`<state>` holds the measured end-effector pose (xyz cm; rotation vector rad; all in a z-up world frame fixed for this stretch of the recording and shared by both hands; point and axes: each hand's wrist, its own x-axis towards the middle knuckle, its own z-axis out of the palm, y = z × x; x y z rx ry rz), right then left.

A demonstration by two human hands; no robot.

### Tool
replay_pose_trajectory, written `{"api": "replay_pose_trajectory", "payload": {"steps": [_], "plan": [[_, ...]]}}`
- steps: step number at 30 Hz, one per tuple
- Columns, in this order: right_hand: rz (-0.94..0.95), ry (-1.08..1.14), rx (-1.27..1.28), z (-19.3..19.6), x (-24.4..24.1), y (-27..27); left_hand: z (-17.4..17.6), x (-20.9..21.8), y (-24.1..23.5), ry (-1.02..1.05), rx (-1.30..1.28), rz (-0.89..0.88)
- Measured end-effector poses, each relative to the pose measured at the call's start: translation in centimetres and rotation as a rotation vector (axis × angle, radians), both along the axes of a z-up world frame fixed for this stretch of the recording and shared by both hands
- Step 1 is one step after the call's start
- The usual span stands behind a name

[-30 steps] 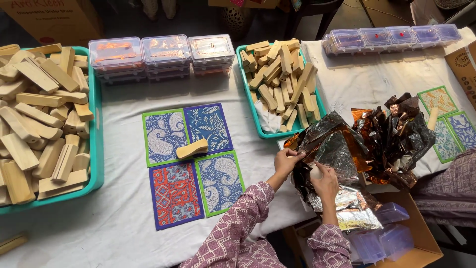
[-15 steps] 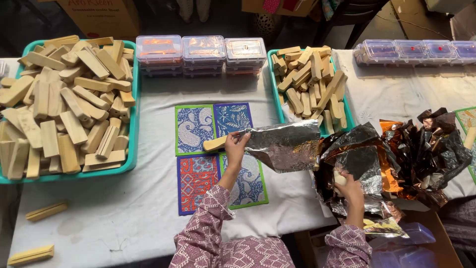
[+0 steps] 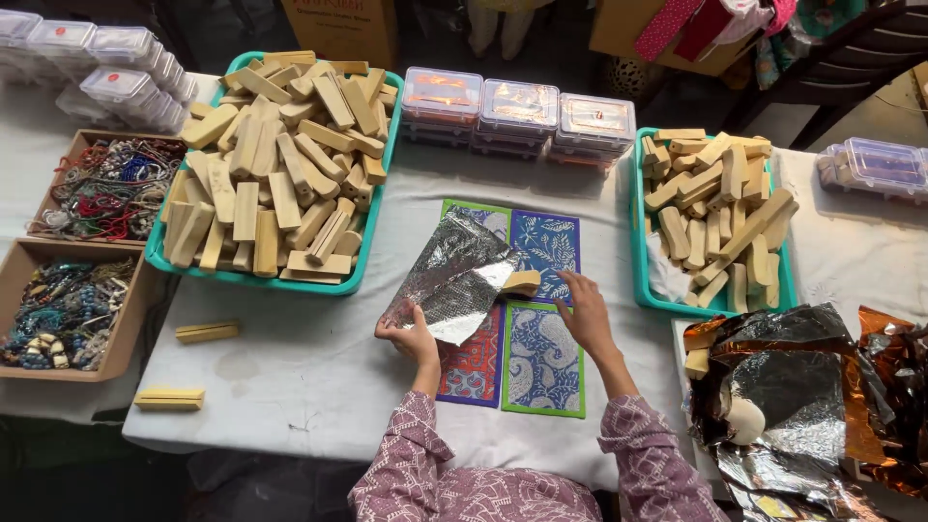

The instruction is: The person wipes wooden blocks with a white cloth and wraps them in metallic foil. They handle the blocks one at a time, wiping each surface before wrapping and placing the finished items aside.

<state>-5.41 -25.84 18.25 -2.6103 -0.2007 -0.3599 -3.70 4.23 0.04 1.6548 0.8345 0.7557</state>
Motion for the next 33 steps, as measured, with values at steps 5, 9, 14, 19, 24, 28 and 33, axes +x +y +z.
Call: {"api": "replay_pose_trajectory", "payload": {"steps": [5, 9, 14, 19, 24, 28, 33], "plan": [[0.169, 0.099, -0.135, -4.0, 5.6, 3.7, 7.7, -2.9, 0.6, 0.019, 0.542, -0.256], [0.21, 0.284, -0.287, -9.8, 8.2, 2.3, 4.3, -1.9, 3.0, 0.096, 0.99, -0.864], [0.073, 0.17, -0.138, -7.2, 6.9, 0.0, 5.9, -0.4, 1.8, 0.027, 1.05, -1.123], [-0.271, 0.197, 0.089, -1.2, 6.5, -2.3, 5.4, 0.4, -3.0, 0.047, 1.023, -1.256], [-0.008, 0.373, 0.235, -1.8, 6.1, -2.9, 5.3, 2.0, -5.9, 0.0, 1.025, -1.313], [0.074, 0.627, 0.223, -3.0, 5.5, -1.1, 10.3, 1.8, -5.8, -0.022, 0.765, -1.261], [0.257, 0.806, 0.2, -6.5, 6.1, -0.5, 13.3, 1.3, -4.8, -0.243, 0.912, -1.272]]}}
